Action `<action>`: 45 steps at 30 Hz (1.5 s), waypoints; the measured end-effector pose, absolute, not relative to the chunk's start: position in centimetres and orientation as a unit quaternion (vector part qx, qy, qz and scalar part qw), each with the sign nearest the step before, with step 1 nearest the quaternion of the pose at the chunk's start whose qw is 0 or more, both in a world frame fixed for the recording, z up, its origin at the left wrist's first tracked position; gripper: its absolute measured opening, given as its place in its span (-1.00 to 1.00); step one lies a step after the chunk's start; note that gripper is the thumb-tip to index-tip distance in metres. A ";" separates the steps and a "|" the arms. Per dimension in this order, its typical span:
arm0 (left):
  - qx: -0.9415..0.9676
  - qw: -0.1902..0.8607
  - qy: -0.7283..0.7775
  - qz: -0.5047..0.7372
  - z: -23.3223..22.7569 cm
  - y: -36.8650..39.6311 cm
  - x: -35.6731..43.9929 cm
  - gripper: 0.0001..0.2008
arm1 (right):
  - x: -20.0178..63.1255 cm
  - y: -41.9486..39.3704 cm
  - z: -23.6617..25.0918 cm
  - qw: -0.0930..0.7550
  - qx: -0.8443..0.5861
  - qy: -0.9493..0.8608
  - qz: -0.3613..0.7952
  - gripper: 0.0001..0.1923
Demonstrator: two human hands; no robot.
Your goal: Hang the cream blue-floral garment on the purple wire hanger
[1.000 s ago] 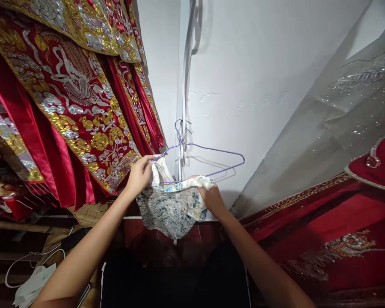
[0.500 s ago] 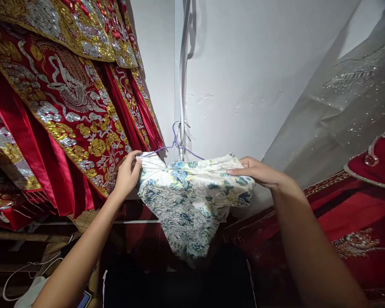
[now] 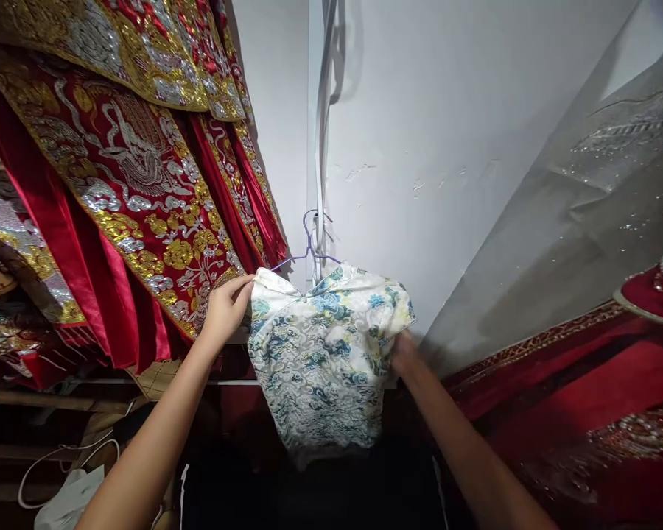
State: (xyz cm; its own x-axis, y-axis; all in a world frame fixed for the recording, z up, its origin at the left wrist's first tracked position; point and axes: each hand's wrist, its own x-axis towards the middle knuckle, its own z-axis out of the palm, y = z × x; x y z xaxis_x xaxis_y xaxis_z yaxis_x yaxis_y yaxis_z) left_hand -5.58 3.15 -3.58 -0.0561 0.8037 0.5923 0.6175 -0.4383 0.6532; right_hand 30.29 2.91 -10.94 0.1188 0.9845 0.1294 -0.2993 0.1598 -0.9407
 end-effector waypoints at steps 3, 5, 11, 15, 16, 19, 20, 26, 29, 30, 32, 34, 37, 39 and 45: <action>0.683 0.097 0.527 0.497 -3.4 3.1 -5.4 -0.67 | 33.1 3.3 -10.0 0.614 -0.370 -0.421 0.556 -0.59; 0.679 0.103 0.527 0.500 -3.0 3.3 -5.0 -0.67 | 34.6 3.7 -8.2 0.607 -0.356 -0.429 0.566 -0.64; 0.691 0.107 0.514 0.497 -0.4 3.9 -2.7 -0.67 | 32.4 2.9 -0.5 0.685 -0.324 -0.459 0.464 -0.65; 0.712 0.112 0.498 0.482 0.9 2.9 -2.5 -0.71 | 30.5 -2.7 3.1 0.531 -0.306 -0.637 0.468 -0.62; 0.723 0.123 0.485 0.476 0.8 2.3 -2.7 -0.72 | 30.5 -4.3 3.5 0.427 -0.291 -0.711 0.477 -0.61; 0.759 0.187 0.431 0.450 -0.5 0.7 -3.0 -0.74 | 30.8 -7.0 3.2 0.192 -0.265 -0.818 0.472 -0.51; 0.767 0.214 0.410 0.445 -1.2 0.2 -2.9 -0.74 | 30.9 -7.0 2.4 0.156 -0.277 -0.829 0.461 -0.48; 0.791 0.312 0.286 0.442 -3.4 -1.1 1.0 -0.66 | 27.1 -1.8 -8.3 0.242 -0.430 -0.860 0.129 0.27; 0.796 0.363 0.223 0.430 -2.8 -1.3 3.4 -0.68 | 23.3 -0.4 -12.5 0.287 -0.395 -0.872 0.022 0.14; 0.796 0.378 0.203 0.428 -2.6 -1.4 3.9 -0.68 | 22.2 -0.3 -13.0 0.305 -0.390 -0.869 -0.003 0.06; 0.790 0.401 0.173 0.430 -2.2 -1.4 4.2 -0.68 | 20.8 -0.2 -13.1 0.356 -0.389 -0.849 -0.036 0.00; 0.778 0.411 0.168 0.445 -1.9 -1.4 3.8 -0.68 | 20.5 -0.3 -12.2 0.410 -0.376 -0.830 -0.046 -0.01; 0.762 0.421 0.182 0.457 -1.8 -1.8 2.7 -0.67 | 21.2 -0.2 -10.4 0.443 -0.350 -0.824 -0.048 -0.04; 0.764 0.431 0.184 0.444 -1.5 -2.4 2.2 -0.65 | 21.5 -0.2 -9.6 0.430 -0.337 -0.836 -0.054 -0.02; 0.772 0.465 0.200 0.385 -0.4 -3.5 2.1 -0.47 | 22.0 -0.8 -8.4 0.388 -0.320 -0.864 -0.038 0.05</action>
State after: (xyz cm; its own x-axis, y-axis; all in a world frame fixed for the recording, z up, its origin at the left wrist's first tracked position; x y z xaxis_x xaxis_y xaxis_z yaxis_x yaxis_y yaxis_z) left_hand 2.06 -3.54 -0.43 0.6234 0.6669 0.4082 -0.0492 -0.4876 0.8717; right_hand 22.00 -0.78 -8.40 -0.4942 0.5240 0.6937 0.5822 0.7921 -0.1835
